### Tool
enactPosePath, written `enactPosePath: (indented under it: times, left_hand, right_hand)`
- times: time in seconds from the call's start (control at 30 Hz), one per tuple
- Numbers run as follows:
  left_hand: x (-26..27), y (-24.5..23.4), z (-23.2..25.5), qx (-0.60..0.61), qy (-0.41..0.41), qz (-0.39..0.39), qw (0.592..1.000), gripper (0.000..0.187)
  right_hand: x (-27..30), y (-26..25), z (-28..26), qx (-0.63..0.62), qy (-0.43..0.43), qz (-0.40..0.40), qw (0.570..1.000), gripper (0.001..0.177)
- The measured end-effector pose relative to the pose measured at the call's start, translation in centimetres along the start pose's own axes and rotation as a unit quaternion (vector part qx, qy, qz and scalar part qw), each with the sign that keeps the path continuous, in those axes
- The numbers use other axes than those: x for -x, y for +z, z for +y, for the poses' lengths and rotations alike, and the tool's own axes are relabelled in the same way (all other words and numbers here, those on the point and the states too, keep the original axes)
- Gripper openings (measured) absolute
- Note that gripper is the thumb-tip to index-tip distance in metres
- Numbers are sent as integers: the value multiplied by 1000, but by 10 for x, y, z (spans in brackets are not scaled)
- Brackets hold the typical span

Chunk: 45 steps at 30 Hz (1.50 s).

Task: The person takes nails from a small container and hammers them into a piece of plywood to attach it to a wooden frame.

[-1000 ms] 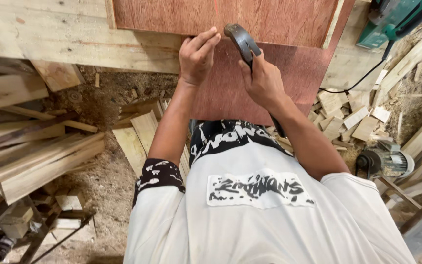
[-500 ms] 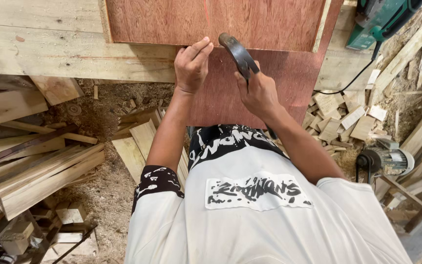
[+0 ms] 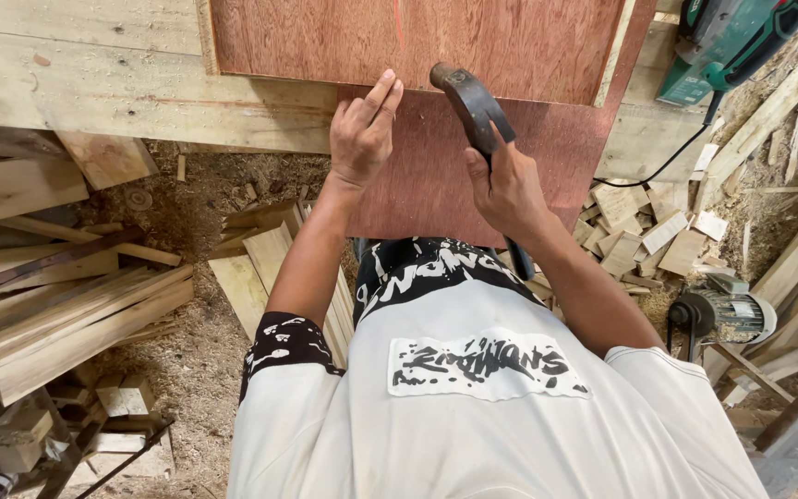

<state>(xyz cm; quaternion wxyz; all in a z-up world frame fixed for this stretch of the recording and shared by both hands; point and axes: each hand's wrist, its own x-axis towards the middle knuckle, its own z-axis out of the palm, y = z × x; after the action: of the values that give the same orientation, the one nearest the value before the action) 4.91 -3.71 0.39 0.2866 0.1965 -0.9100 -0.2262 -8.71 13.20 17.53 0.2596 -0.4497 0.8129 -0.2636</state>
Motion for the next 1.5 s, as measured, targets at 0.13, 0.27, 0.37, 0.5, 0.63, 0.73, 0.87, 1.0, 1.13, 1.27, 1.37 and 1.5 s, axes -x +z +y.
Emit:
enactPosePath:
  times: [0.13,0.27,0.37,0.5,0.63,0.73,0.87,1.0,1.13,1.27,1.37,1.5]
  left_hand:
    - [0,0,0,5,-5,7,1000,40]
    - [1,-1,-2,21,-8,8,1000,40]
    - [-3,2,-1,33,-1,20,999,39]
    - [3,1,-5,25,1,8,1000,35]
    - [-1,8,-4,40,-8,24,999,36]
    - [4,7,-6,38,-7,16,999,37]
    - [4,9,-5,36,-12,11,999,39]
    - [4,8,-2,44,-19,33,998,41]
    - [-3,3,-4,42,-9,23,999,39]
    - [-4,-2,2,50,-13,26,998,40]
    - [-6,6,-1,54,-17,35,998,39]
    - [1,3,-2,39,-9,29,999,41]
  right_hand:
    - [0,3,5,-5,-4,1,1000,36]
    - [10,3,4,36,-134,83,987,23]
    - [8,14,12,3,-43,15,999,25]
    - [-8,31,27,25,76,-56,995,36]
    - [1,15,22,32,-50,34,998,24]
    - [7,20,22,20,-47,6,999,23]
    - [-22,28,36,48,63,-45,996,29]
    - [-3,18,20,25,-56,35,998,26]
    - [-12,29,27,62,12,-24,998,25]
    - [-19,26,23,63,75,-53,994,30]
    - [-4,18,15,9,-9,5,1000,28]
    - [-19,26,28,82,46,-60,994,33]
